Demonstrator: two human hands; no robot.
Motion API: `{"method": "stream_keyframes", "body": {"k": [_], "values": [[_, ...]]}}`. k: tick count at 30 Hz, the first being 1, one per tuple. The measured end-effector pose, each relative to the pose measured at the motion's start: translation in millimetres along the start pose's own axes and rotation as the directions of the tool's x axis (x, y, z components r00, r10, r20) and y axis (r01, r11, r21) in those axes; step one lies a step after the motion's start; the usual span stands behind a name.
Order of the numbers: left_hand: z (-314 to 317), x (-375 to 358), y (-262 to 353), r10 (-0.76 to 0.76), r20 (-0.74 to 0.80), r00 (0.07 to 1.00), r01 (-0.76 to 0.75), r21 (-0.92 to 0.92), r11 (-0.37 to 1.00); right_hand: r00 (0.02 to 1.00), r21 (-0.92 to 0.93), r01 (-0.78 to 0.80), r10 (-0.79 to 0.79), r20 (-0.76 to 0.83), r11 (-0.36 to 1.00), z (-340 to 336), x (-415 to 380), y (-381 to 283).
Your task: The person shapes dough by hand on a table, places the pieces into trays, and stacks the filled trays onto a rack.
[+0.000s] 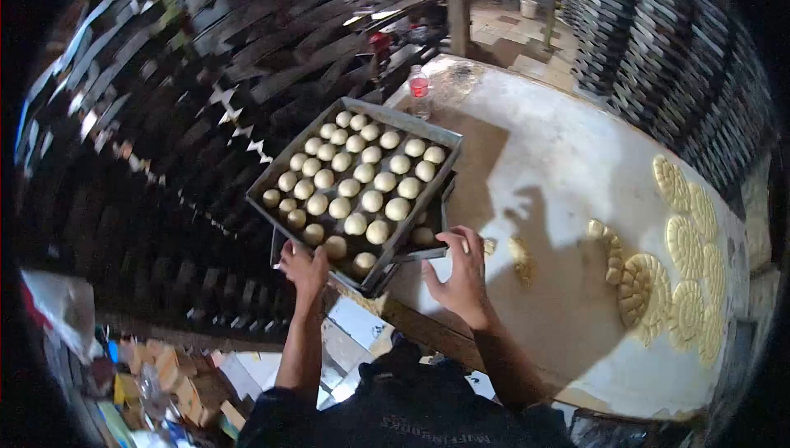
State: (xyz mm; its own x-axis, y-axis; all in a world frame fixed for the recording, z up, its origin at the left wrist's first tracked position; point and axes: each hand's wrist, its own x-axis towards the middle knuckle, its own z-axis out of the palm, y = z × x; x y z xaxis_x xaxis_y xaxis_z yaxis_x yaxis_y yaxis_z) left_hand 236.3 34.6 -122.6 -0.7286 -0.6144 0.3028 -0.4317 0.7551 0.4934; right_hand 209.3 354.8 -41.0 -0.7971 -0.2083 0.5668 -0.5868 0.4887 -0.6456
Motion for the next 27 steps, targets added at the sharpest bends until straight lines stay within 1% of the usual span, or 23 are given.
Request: {"method": "stream_keyframes", "body": {"k": [1, 5, 6, 7, 8, 9, 11, 12, 13, 14, 15, 16, 17, 18, 19, 20, 21, 22, 23, 24, 25, 26, 27], "values": [[0, -5, -2, 0.035, -0.04, 0.999, -0.034, 0.033, 0.999, 1.0, -0.014, 0.005, -0.005, -0.02, 1.0, -1, -1, -4], [-15, -15, 32, -0.061, -0.044, 0.997, 0.056, -0.102, 0.993, 0.993, 0.082, 0.119, -0.119, -0.007, 0.99, -11, 21, -41], [-15, -14, 30, -0.019, -0.057, 0.998, 0.013, -0.09, 0.996, 0.987, 0.106, 0.163, -0.161, -0.027, 0.981, -11, 30, -49], [-16, -11, 23, 0.025, -0.071, 0.997, -0.03, -0.077, 0.997, 0.979, 0.06, 0.204, -0.202, -0.038, 0.977, -8, 42, -55], [-29, -14, 19, 0.068, -0.038, 0.997, -0.074, -0.178, 0.981, 0.976, 0.095, 0.213, -0.208, -0.063, 0.972, -1, 52, -57], [-39, -17, 14, 0.118, -0.004, 0.993, -0.117, -0.166, 0.979, 0.978, 0.086, 0.199, -0.192, -0.083, 0.976, 6, 64, -68], [-73, -28, -10, 0.253, 0.004, 0.968, -0.234, -0.358, 0.904, 0.975, 0.094, 0.224, -0.223, -0.023, 0.97, 22, 94, -114], [-78, -37, -32, 0.267, -0.022, 0.963, -0.257, -0.359, 0.897, 0.939, 0.091, 0.344, -0.343, -0.025, 0.935, 37, 110, -138], [-100, -39, -54, 0.304, 0.026, 0.952, -0.269, -0.395, 0.878, 0.892, 0.08, 0.451, -0.451, -0.026, 0.889, 55, 129, -168], [-114, -42, -83, 0.304, -0.002, 0.953, -0.285, -0.348, 0.893, 0.829, 0.125, 0.558, -0.557, -0.05, 0.82, 74, 144, -206], [-126, -45, -114, 0.307, -0.028, 0.951, -0.301, -0.297, 0.906, 0.748, 0.045, 0.664, -0.663, -0.039, 0.746, 92, 159, -240], [-138, -46, -151, 0.255, 0.027, 0.967, -0.235, -0.298, 0.925, 0.733, 0.192, 0.671, -0.68, -0.022, 0.717, 114, 171, -279], [-147, -50, -193, 0.2, 0.084, 0.976, -0.168, -0.291, 0.942, 0.639, 0.193, 0.764, -0.765, -0.085, 0.616, 138, 183, -318], [-141, -59, -245, 0.131, 0.074, 0.989, -0.11, -0.241, 0.964, 0.562, 0.264, 0.814, -0.816, -0.137, 0.517, 163, 193, -360], [-131, -69, -301, 0.066, 0.057, 0.996, -0.053, -0.193, 0.98, 0.543, 0.347, 0.81, -0.827, -0.144, 0.472, 191, 198, -400], [-135, -83, -348, -0.023, 0.1, 0.995, 0.035, -0.12, 0.992, 0.48, 0.388, 0.834, -0.863, -0.157, 0.393, 222, 202, -444], [-138, -104, -391, -0.116, 0.141, 0.983, 0.123, -0.045, 0.991, 0.325, 0.335, 0.906, -0.933, -0.153, 0.26, 259, 213, -484], [-134, -133, -435, -0.252, 0.179, 0.951, 0.247, 0.051, 0.968, 0.206, 0.31, 0.939, -0.965, -0.162, 0.149, 296, 219, -524], [-130, -162, -477, -0.379, 0.196, 0.904, 0.353, 0.154, 0.923, 0.18, 0.321, 0.939, -0.973, -0.143, 0.127, 337, 225, -563], [-128, -187, -513, -0.53, 0.317, 0.787, 0.477, 0.232, 0.847, 0.181, 0.327, 0.939, -0.96, -0.213, 0.105, 364, 230, -604], [-119, -228, -551, -0.585, 0.234, 0.777, 0.548, 0.207, 0.811, 0.162, 0.305, 0.95, -0.939, -0.302, 0.066, 388, 240, -651], [-103, -274, -597, -0.561, 0.139, 0.816, 0.568, -0.009, 0.823, 0.226, 0.206, 0.966, -0.901, -0.371, 0.157, 407, 245, -690], [-100, -317, -609, -0.751, 0.103, 0.652, 0.758, -0.066, 0.649, 0.405, 0.179, 0.877, -0.887, 0.222, 0.446, 393, 249, -740]]}}
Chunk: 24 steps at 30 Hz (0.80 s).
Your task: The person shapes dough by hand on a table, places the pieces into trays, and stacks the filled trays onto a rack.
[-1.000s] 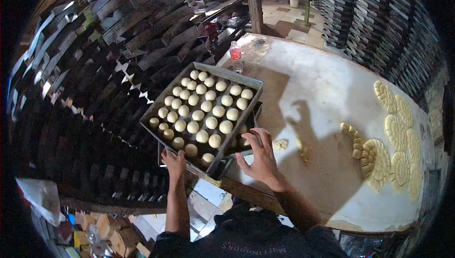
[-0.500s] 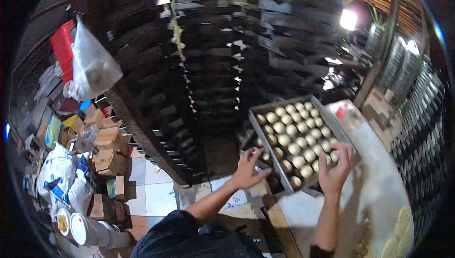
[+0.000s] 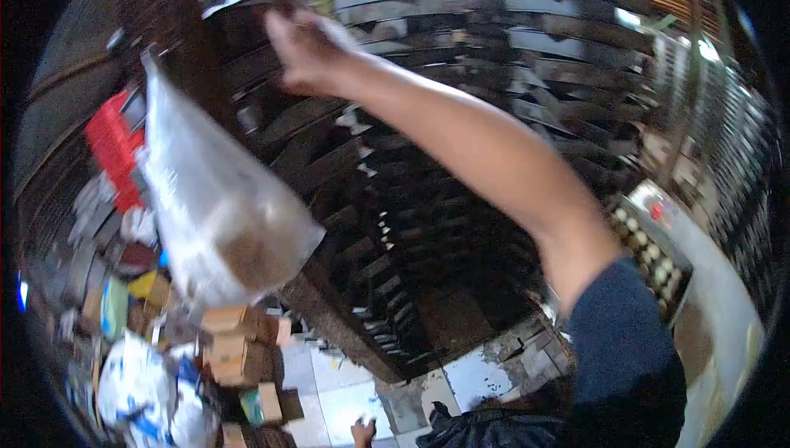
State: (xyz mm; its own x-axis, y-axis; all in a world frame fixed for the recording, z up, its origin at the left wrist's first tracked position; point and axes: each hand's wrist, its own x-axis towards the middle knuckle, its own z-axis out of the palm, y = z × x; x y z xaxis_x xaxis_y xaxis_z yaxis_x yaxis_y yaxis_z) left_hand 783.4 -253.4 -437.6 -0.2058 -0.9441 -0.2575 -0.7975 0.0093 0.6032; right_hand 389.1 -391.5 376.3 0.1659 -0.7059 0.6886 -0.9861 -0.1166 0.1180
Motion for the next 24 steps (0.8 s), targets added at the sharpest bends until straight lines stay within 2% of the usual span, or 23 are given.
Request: {"method": "stream_keyframes", "body": {"k": [1, 2, 4, 5, 7, 8, 10, 12, 13, 14, 16, 17, 19, 20, 22, 23, 24], "values": [[-23, 20, 23, 0.058, 0.037, 0.998, -0.059, 0.021, 0.998, 0.885, 0.101, 0.199, -0.134, -0.445, 0.975, 38, 39, 13], [-30, 48, 36, 0.108, 0.088, 0.99, -0.11, 0.018, 0.994, 0.842, -0.048, 0.262, -0.252, -0.478, 0.964, 43, 70, 6], [-39, 88, 57, 0.179, 0.176, 0.968, -0.183, 0.006, 0.983, 0.61, -0.293, 0.328, -0.438, -0.66, 0.898, 70, 128, 7], [-41, 94, 62, 0.189, 0.211, 0.959, -0.192, -0.006, 0.981, 0.625, -0.31, 0.307, -0.436, -0.647, 0.9, 67, 130, 11], [-42, 95, 60, 0.178, 0.246, 0.953, -0.172, -0.043, 0.984, 0.806, 0.039, 0.249, -0.185, -0.562, 0.968, 61, 143, -4], [-44, 96, 55, 0.165, 0.253, 0.953, -0.154, -0.062, 0.986, 0.804, 0.042, 0.255, -0.187, -0.565, 0.966, 62, 147, 0], [-51, 99, 51, 0.145, 0.269, 0.952, -0.124, -0.094, 0.988, 0.726, -0.238, 0.135, -0.259, -0.637, 0.962, 49, 150, 25], [-60, 103, 64, 0.144, 0.294, 0.945, -0.113, -0.121, 0.986, 0.801, -0.459, 0.064, -0.32, -0.507, 0.886, 19, 136, 51], [-61, 107, 70, 0.145, 0.307, 0.94, -0.108, -0.135, 0.985, 0.836, -0.401, 0.036, -0.248, -0.49, 0.915, 5, 126, 61], [-63, 110, 77, 0.147, 0.321, 0.935, -0.104, -0.147, 0.984, 0.733, -0.371, -0.06, -0.211, -0.646, 0.927, 9, 121, 74], [-62, 112, 89, 0.151, 0.358, 0.921, -0.097, -0.163, 0.982, 0.764, -0.118, 0.048, -0.112, -0.635, 0.992, -21, 92, 95], [-61, 115, 91, 0.154, 0.381, 0.912, -0.097, -0.165, 0.981, 0.763, -0.13, 0.026, -0.103, -0.638, 0.991, -27, 88, 109], [-56, 111, 102, 0.158, 0.435, 0.887, -0.094, -0.166, 0.982, 0.547, -0.232, -0.05, -0.167, -0.82, 0.971, -42, 73, 134], [-52, 106, 105, 0.154, 0.466, 0.871, -0.085, -0.166, 0.982, 0.72, 0.007, -0.008, 0.011, -0.693, 1.0, -74, 40, 123], [-38, 88, 108, 0.137, 0.532, 0.836, -0.059, -0.161, 0.985, 0.641, 0.067, 0.02, 0.039, -0.767, 0.998, -108, -3, 118], [-31, 77, 107, 0.124, 0.562, 0.818, -0.042, -0.157, 0.987, 0.775, 0.232, -0.042, 0.178, -0.606, 0.972, -139, -34, 117], [-25, 66, 112, 0.114, 0.591, 0.798, -0.027, -0.153, 0.988, 0.699, 0.058, -0.068, 0.089, -0.71, 0.996, -140, -46, 129]]}}
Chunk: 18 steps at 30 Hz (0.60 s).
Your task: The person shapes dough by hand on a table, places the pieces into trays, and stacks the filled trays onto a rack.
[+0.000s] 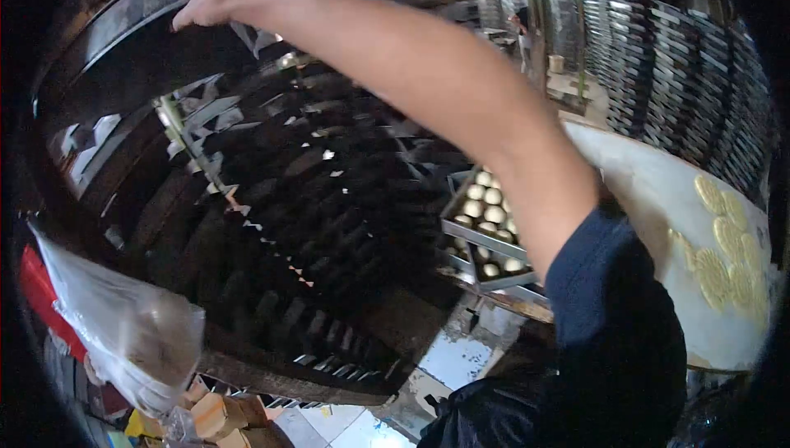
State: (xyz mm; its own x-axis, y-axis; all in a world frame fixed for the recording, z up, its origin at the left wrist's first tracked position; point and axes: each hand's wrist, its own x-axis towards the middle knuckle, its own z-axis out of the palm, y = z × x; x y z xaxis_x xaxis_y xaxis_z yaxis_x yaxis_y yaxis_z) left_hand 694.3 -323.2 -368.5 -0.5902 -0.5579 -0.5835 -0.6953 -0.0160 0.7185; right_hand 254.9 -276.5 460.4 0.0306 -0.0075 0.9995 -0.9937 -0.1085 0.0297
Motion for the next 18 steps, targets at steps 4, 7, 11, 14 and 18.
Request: {"method": "stream_keyframes", "body": {"k": [4, 7, 11, 14, 18], "values": [[60, -18, 18, -0.055, 0.116, 0.992, 0.058, -0.024, 0.998, 0.996, -0.13, 0.065, -0.056, 0.073, 0.989, -150, -56, 17], [120, -22, 33, -0.084, 0.186, 0.979, 0.097, -0.058, 0.994, 0.987, 0.016, 0.149, -0.15, 0.06, 0.989, -272, -103, 43], [201, -21, 42, -0.122, 0.255, 0.959, 0.156, -0.116, 0.981, 0.984, -0.276, 0.127, -0.085, 0.157, 0.953, -438, -194, 38], [257, -25, -8, -0.182, 0.306, 0.934, 0.24, -0.165, 0.957, 0.972, -0.216, 0.126, -0.078, 0.22, 0.968, -521, -246, 29], [286, -15, 9, -0.026, 0.596, 0.802, 0.248, -0.293, 0.923, 0.947, -0.241, 0.015, 0.064, 0.316, 0.97, -590, -323, 27]]}}
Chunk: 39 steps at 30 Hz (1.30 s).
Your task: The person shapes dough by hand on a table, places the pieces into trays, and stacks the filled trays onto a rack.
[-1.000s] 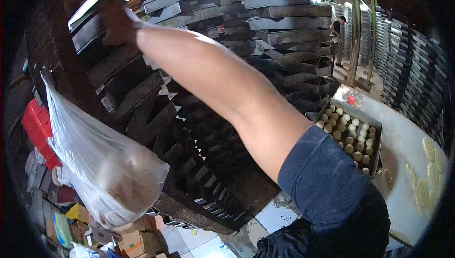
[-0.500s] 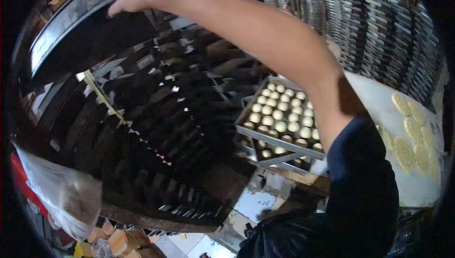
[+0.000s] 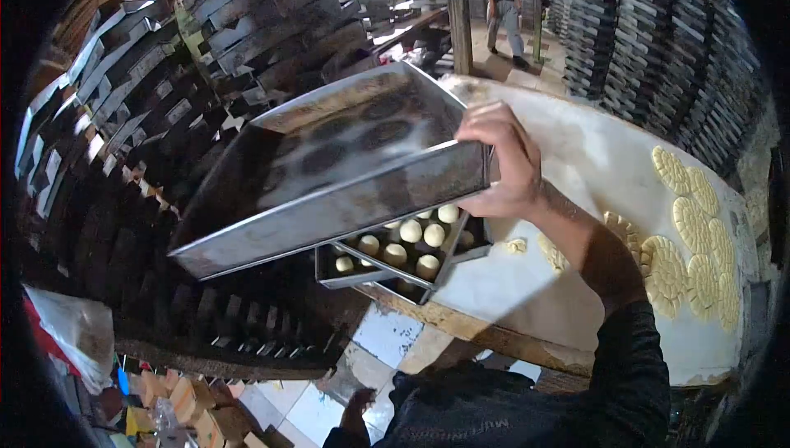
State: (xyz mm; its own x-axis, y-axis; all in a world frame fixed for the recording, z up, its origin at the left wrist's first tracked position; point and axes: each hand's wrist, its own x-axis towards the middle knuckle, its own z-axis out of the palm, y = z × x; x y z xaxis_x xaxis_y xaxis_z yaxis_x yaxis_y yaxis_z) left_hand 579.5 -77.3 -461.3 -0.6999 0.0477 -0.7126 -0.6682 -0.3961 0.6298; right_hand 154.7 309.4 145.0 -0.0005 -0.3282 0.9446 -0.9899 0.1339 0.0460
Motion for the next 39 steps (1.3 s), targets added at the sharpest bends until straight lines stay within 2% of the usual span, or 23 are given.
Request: {"method": "stream_keyframes", "body": {"k": [2, 3, 4, 5, 6, 8, 10, 13, 16, 21, 23, 24, 25, 26, 27, 28, 29, 30, 32, 33, 34, 37, 39], "values": [[-1, 16, 15, 0.273, 0.272, 0.923, -0.258, -0.091, 0.962, 1.0, 0.028, -0.007, 0.007, 0.014, 1.0, -3, -37, 6], [9, 18, 32, 0.286, 0.06, 0.956, -0.292, 0.212, 0.933, 1.0, 0.04, 0.008, -0.009, 0.027, 0.999, -3, -53, 7], [-10, 14, 24, 0.307, 0.024, 0.951, -0.308, 0.035, 0.951, 0.999, 0.05, -0.005, 0.004, 0.032, 0.999, -3, -69, 8], [-9, 23, 42, -0.037, -0.388, 0.921, 0.13, 0.218, 0.967, 0.999, 0.034, 0.005, -0.007, 0.054, 0.999, -1, -83, 10], [-6, 15, 46, 0.057, -0.472, 0.88, 0.05, 0.212, 0.976, 0.997, 0.023, 0.017, -0.019, 0.078, 1.0, 3, -95, 10], [-25, 9, 35, 0.274, -0.388, 0.88, -0.139, 0.34, 0.93, 0.998, 0.035, 0.018, -0.02, 0.052, 0.999, 13, -115, 15], [-14, 3, 35, 0.131, -0.597, 0.792, 0.044, 0.269, 0.962, 0.996, 0.022, 0.037, -0.038, 0.084, 0.999, 19, -137, 24], [-25, -16, -11, 0.177, -0.522, 0.835, -0.104, 0.166, 0.981, 0.996, -0.037, 0.016, -0.013, 0.086, 0.999, 23, -160, 25], [-20, -29, -33, 0.094, -0.336, 0.937, -0.049, 0.14, 0.989, 0.995, -0.104, -0.05, 0.059, 0.081, 0.993, 29, -180, 31], [16, -56, -88, -0.427, -0.513, 0.744, 0.421, -0.136, 0.897, 0.972, -0.241, -0.123, 0.166, 0.168, 0.963, 22, -200, 37], [4, -50, -97, -0.369, -0.546, 0.752, 0.428, -0.022, 0.904, 0.962, -0.264, -0.163, 0.212, 0.171, 0.951, 22, -199, 31], [-8, -43, -96, -0.106, -0.584, 0.805, 0.4, 0.401, 0.824, 0.951, -0.293, -0.166, 0.232, 0.206, 0.942, 22, -199, 31], [-13, -42, -91, 0.147, -0.498, 0.855, 0.337, 0.747, 0.573, 0.936, -0.321, -0.172, 0.256, 0.241, 0.932, 20, -198, 28], [-12, -33, -91, 0.627, -0.468, 0.624, 0.387, 0.881, 0.272, 0.918, -0.346, -0.178, 0.282, 0.278, 0.921, 17, -196, 23], [-14, -26, -64, 0.376, -0.705, 0.602, 0.244, 0.611, 0.754, 0.894, -0.333, -0.191, 0.303, 0.33, 0.924, 11, -192, 16], [-7, -3, -40, 0.812, -0.554, 0.183, -0.058, 0.818, 0.572, 0.887, -0.348, -0.206, 0.325, 0.329, 0.915, 6, -191, 7], [55, -40, 65, 0.725, -0.639, 0.257, -0.197, 0.7, 0.686, 0.904, -0.382, -0.232, 0.343, 0.255, 0.895, 0, -192, -4], [78, -45, 120, 0.846, -0.518, 0.124, -0.371, 0.767, 0.523, 0.916, -0.411, -0.26, 0.357, 0.181, 0.874, -6, -199, -14], [121, -66, 213, 0.886, -0.462, 0.037, -0.397, 0.807, 0.437, 0.899, -0.591, -0.307, 0.431, 0.076, 0.746, -23, -227, -31], [155, -85, 255, 0.94, -0.335, -0.065, -0.416, 0.865, 0.28, 0.859, -0.633, -0.355, 0.507, 0.068, 0.688, -32, -242, -41], [188, -99, 289, 0.966, -0.197, -0.17, -0.419, 0.901, 0.11, 0.814, -0.673, -0.399, 0.578, 0.052, 0.623, -40, -262, -52], [252, -97, 345, 0.961, -0.068, -0.269, -0.537, 0.839, -0.091, 0.674, -0.623, -0.535, 0.733, 0.092, 0.571, -59, -321, -94], [265, -72, 350, 0.969, -0.189, -0.16, -0.608, 0.792, 0.054, 0.586, -0.589, -0.613, 0.803, 0.109, 0.527, -77, -348, -126]]}}
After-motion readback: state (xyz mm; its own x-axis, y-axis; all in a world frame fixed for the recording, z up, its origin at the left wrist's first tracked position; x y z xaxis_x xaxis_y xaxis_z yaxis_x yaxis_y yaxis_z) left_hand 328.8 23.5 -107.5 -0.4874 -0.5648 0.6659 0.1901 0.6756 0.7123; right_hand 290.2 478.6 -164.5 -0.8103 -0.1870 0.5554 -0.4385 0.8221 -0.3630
